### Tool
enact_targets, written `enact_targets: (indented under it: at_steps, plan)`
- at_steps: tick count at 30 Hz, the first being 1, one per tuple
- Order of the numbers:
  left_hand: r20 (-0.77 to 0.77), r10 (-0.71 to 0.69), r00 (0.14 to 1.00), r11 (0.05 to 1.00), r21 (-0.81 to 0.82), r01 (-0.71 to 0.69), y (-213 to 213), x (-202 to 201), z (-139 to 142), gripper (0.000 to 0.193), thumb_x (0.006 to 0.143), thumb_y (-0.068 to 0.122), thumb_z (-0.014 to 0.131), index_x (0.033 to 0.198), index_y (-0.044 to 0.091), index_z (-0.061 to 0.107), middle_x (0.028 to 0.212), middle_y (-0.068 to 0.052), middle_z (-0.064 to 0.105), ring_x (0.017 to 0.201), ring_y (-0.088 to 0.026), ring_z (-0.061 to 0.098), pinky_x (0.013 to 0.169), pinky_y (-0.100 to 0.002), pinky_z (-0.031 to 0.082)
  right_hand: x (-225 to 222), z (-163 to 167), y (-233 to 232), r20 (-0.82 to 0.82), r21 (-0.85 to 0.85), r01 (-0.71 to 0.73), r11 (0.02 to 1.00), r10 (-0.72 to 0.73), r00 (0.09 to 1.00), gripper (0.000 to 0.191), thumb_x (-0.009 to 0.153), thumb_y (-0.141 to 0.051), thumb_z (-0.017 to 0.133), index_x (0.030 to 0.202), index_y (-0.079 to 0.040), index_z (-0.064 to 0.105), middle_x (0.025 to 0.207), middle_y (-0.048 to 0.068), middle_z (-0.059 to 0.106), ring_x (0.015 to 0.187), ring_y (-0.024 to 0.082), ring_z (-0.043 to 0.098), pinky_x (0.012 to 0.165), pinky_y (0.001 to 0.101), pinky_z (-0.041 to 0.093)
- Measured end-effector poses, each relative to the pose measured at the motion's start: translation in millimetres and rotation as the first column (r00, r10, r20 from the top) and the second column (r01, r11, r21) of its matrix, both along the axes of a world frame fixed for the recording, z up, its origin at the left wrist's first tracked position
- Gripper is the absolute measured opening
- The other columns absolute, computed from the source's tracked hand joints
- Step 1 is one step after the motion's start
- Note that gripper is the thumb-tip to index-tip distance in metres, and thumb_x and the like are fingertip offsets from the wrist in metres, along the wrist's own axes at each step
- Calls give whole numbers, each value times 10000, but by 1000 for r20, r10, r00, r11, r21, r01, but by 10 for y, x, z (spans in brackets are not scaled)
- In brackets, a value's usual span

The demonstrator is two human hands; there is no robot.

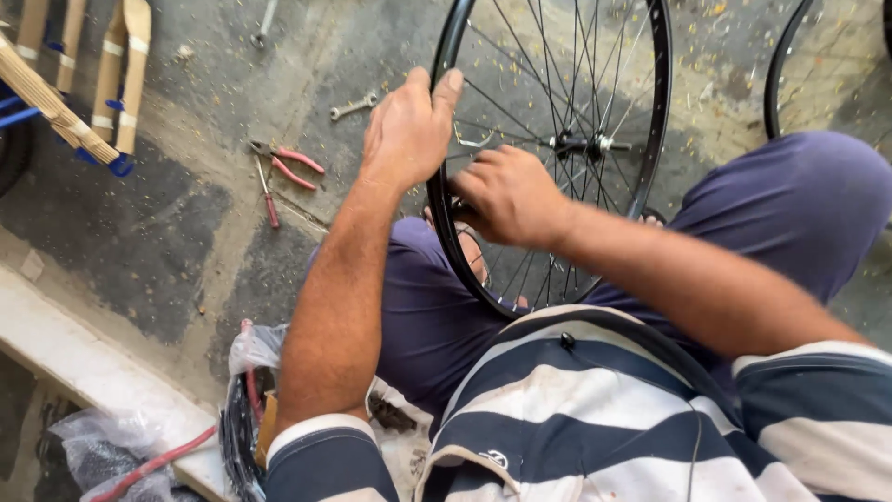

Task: The person sits on the floor with a bicycle wheel across their lap and works around the rim, using a small spoke wrench to turn spoke nipples section by section while steadying the wheel with the other hand. They rotate the wheel to reach different areas and continue adjusting spokes around the rim.

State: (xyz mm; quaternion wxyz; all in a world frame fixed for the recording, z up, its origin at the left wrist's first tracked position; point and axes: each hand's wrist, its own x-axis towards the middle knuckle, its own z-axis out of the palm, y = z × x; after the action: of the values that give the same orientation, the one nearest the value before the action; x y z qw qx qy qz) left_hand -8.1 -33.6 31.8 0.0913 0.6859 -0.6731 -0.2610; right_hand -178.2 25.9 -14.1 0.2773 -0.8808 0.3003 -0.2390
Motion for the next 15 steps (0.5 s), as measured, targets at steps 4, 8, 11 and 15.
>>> enact_targets:
  at_steps: [4,8,11,15]
  plan:
    - [14,11,1000,1000,-2,-11,-7,12,-42,559,1029,568,427,1035,34,590,923,-262,724,953,-514,656,813,-591,478,12,-54,70,89,-171,118,978,-104,991,356,810,-288,832,1008,-32,685,824,148,696,792,356,694,715,475,530]
    - [3,-18,1000,999,-35,18,-18,11,-119,556,1049,561,419,1032,31,586,936,-267,721,954,-515,659,813,-592,481,32,-250,-214,-124,275,-104,956,142,982,389,774,-337,809,1041,-73,710,783,122,707,718,325,677,620,433,509]
    - [24,-13,1000,999,-30,14,-11,16,-168,553,1053,563,413,1033,38,588,932,-262,724,948,-516,658,818,-592,480,98,-429,-96,-250,61,20,998,-4,968,372,853,-355,764,1074,-63,697,791,117,703,727,326,679,640,449,512]
    - [32,7,999,997,-79,-4,-14,4,-174,545,1055,549,423,1031,30,587,935,-266,721,930,-530,647,795,-600,473,202,-481,116,-3,-184,166,969,-170,985,443,907,-348,768,1167,4,699,794,117,717,710,318,697,667,451,524]
